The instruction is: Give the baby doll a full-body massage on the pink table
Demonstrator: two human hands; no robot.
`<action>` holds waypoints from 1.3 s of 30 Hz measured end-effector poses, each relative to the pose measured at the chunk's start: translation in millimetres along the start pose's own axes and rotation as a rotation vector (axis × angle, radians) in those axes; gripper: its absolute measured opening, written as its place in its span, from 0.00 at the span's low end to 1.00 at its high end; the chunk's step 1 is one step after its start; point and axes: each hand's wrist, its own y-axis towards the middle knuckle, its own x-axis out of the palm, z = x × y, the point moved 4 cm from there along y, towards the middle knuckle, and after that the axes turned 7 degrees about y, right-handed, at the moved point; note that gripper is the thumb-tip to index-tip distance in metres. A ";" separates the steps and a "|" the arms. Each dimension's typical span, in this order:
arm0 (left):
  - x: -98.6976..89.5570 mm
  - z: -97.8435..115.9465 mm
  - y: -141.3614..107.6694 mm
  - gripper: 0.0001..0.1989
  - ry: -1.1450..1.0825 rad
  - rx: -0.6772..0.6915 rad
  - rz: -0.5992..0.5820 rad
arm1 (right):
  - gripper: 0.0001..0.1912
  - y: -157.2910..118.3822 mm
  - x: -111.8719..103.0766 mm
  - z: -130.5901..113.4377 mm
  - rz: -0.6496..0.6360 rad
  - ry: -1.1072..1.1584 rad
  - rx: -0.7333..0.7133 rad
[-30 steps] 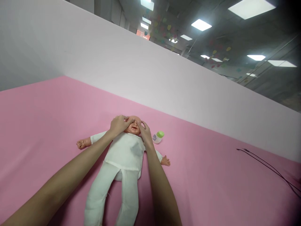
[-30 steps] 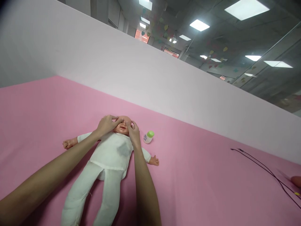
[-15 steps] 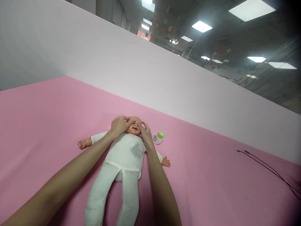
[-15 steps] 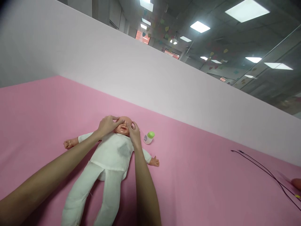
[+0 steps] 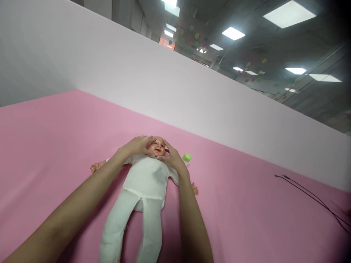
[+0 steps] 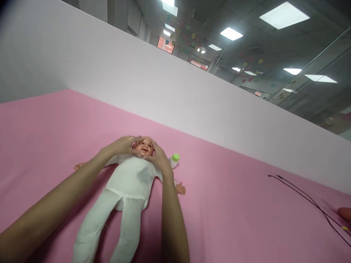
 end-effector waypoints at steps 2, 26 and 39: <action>-1.1 -2.6 -0.2 0.24 -0.019 0.022 -0.021 | 0.41 1.2 -4.7 9.5 0.036 -0.024 0.037; 2.9 -1.8 1.1 0.17 0.055 0.037 0.011 | 0.41 2.5 -7.1 21.3 0.060 -0.079 0.067; 41.4 6.7 -19.1 0.30 0.016 -0.141 0.076 | 0.46 -14.6 20.3 47.1 0.162 -0.146 0.121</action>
